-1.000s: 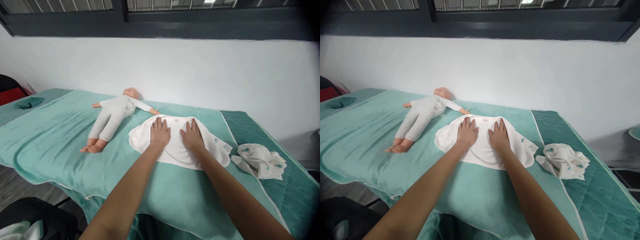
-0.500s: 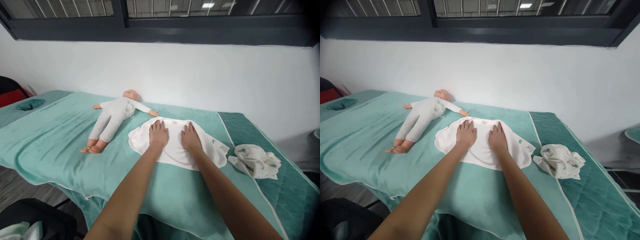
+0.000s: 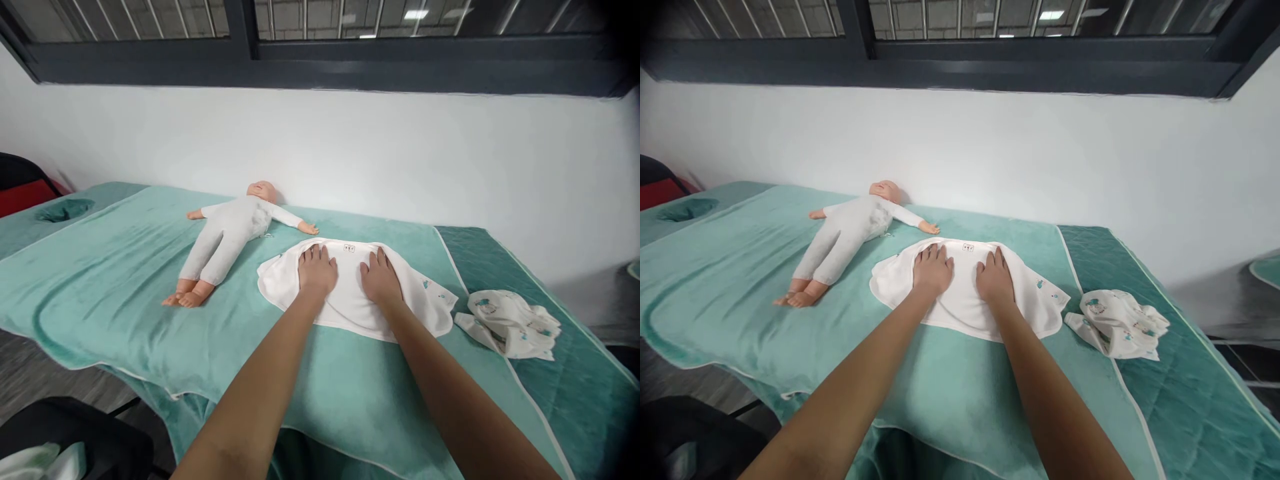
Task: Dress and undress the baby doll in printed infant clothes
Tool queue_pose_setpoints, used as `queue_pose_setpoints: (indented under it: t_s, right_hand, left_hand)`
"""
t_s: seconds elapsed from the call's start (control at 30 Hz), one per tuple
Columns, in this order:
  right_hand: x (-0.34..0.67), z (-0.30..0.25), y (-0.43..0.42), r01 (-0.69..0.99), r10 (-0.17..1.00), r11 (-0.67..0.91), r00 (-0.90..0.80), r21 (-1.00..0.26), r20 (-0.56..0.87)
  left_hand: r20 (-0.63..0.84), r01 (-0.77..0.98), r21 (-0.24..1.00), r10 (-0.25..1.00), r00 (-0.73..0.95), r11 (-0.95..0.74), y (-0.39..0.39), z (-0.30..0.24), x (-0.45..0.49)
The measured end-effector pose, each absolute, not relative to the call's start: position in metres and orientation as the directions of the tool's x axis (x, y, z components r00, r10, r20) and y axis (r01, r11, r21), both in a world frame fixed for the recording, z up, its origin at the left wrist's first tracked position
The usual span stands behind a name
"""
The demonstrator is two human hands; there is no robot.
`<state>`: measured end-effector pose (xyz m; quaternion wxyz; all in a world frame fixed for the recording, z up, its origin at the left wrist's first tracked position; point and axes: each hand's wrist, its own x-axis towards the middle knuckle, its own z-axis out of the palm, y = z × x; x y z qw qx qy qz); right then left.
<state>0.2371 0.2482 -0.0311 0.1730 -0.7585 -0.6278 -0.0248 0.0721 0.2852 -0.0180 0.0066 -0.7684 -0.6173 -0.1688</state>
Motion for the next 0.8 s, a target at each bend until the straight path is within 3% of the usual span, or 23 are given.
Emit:
queue_pose_setpoints:
  t_s: [0.4,0.67,0.8]
  right_hand:
    - [0.227,-0.024,0.223,0.969,0.959,-0.148,0.189,-0.198,0.211]
    - [0.218,-0.032,0.153,0.995,0.962,0.005,0.024,-0.104,0.271]
    - [0.212,-0.033,0.11,0.987,0.959,0.073,-0.031,-0.14,0.28]
  left_hand:
    - [0.29,0.954,0.143,0.933,0.214,-0.264,0.26,-0.014,0.065]
    - [0.416,0.889,0.173,0.849,0.324,-0.424,0.182,-0.009,0.014]
    - [0.488,0.919,0.236,0.856,0.169,-0.316,0.154,-0.014,-0.025]
